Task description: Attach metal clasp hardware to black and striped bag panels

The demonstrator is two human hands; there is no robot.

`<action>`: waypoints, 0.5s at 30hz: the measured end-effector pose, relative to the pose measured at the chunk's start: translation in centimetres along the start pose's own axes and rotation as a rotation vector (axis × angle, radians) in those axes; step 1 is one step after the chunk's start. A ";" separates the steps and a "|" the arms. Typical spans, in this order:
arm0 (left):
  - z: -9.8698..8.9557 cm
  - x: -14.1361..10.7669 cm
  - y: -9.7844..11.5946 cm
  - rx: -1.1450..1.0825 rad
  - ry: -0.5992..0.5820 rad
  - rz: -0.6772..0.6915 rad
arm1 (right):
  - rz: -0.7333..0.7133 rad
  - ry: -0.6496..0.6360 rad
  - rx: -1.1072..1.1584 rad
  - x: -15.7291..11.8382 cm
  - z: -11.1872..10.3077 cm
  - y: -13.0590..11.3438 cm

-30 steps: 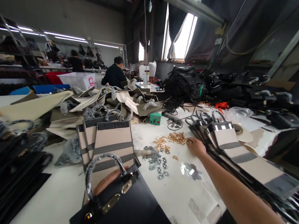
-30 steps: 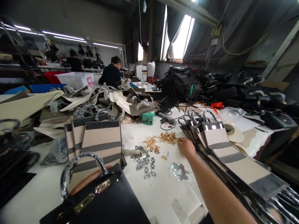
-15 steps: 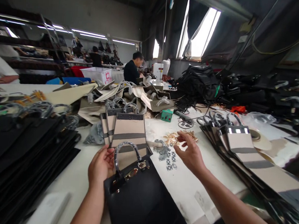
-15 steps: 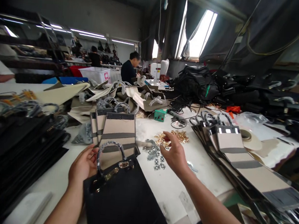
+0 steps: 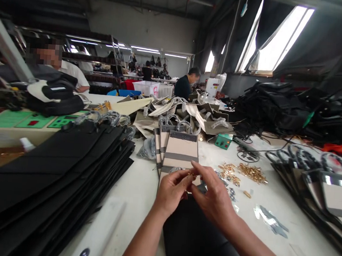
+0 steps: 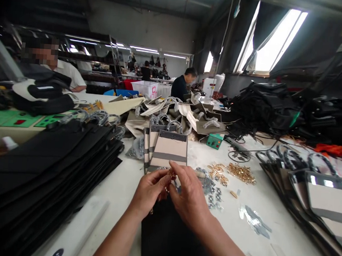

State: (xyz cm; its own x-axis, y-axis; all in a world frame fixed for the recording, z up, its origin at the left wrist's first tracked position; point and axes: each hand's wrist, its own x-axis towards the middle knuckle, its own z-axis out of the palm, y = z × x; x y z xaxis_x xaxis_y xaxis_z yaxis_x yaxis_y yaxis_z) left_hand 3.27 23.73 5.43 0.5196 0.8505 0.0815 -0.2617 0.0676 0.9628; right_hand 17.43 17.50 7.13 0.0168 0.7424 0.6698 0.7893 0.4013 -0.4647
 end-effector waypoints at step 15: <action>0.0 -0.5 -0.3 -0.203 0.009 0.045 | 0.251 0.001 0.175 0.2 -1.2 -1.2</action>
State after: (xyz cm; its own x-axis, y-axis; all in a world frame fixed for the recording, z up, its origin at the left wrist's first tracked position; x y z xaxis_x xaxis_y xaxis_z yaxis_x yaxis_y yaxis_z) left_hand 3.13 23.25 5.08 0.4962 0.8599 0.1203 -0.4437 0.1320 0.8864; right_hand 17.27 16.53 8.54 0.1987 0.8296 0.5218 0.6429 0.2915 -0.7083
